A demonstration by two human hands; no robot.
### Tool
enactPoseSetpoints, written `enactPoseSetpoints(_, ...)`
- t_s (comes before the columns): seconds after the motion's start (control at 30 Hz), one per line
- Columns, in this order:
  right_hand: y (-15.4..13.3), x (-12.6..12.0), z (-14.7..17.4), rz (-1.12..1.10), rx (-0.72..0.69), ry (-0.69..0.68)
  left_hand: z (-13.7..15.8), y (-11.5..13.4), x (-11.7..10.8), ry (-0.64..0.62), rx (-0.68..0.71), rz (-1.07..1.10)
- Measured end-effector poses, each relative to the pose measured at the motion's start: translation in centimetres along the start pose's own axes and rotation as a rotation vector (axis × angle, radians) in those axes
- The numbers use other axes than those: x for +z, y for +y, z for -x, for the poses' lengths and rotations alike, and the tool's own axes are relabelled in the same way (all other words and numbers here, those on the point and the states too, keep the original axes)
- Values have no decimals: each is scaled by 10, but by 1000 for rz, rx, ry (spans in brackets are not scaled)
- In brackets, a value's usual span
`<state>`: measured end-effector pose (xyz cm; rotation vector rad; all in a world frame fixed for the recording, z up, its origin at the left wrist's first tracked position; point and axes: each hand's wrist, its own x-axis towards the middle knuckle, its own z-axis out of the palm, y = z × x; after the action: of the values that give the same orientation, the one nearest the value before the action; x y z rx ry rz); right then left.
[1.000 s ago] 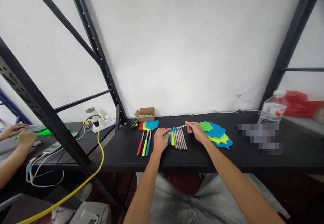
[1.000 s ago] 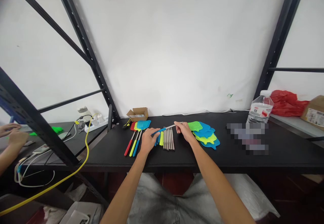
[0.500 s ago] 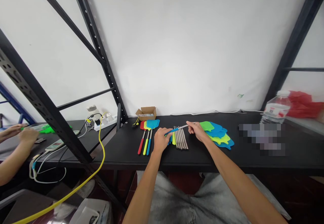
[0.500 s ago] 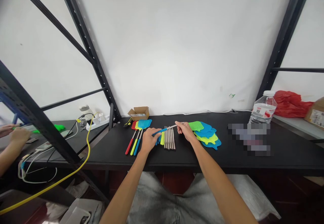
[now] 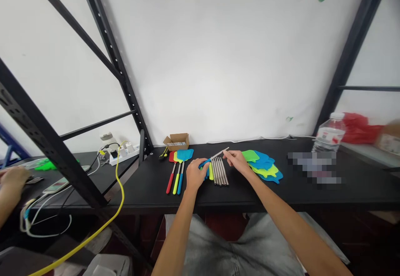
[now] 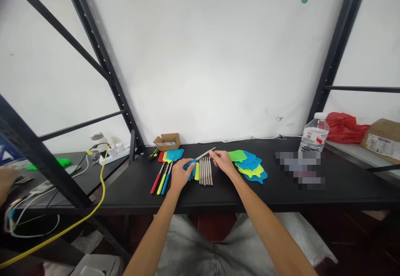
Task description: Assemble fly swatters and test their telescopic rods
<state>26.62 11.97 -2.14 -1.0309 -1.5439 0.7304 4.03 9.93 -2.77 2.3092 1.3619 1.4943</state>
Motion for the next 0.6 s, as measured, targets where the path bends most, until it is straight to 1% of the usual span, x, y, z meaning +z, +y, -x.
enactPoseSetpoints(0.07, -5, -20, -3, 168, 15, 26, 0, -2, 1, 19, -8, 14)
enactPoseSetpoints(0.13, -7, -52, -9, 424, 67, 84, 0, -4, 2, 18, -7, 19)
enactPoseSetpoints(0.17, -7, -69, -11, 566, 121, 103, 0, -4, 3, 16, -7, 18)
enactPoseSetpoints(0.23, -2, -105, -16, 792, 254, 71, 0, -5, 4, 17, -11, 13)
enactPoseSetpoints(0.3, 8, -135, -18, 912, 360, -54, 0, -5, 4, 19, -16, 7)
enactPoseSetpoints(0.37, 19, -155, -18, 963, 446, -157, 0, -4, 4, 17, -18, 4)
enactPoseSetpoints(0.43, 28, -166, -16, 941, 475, -213, 0, -3, 3, 13, -16, 0)
enactPoseSetpoints(0.5, 34, -171, -13, 907, 474, -217, 0, -2, 3, 6, -12, -3)
enactPoseSetpoints(0.6, 34, -172, -12, 867, 477, -168, 0, -1, 2, 6, -12, -14)
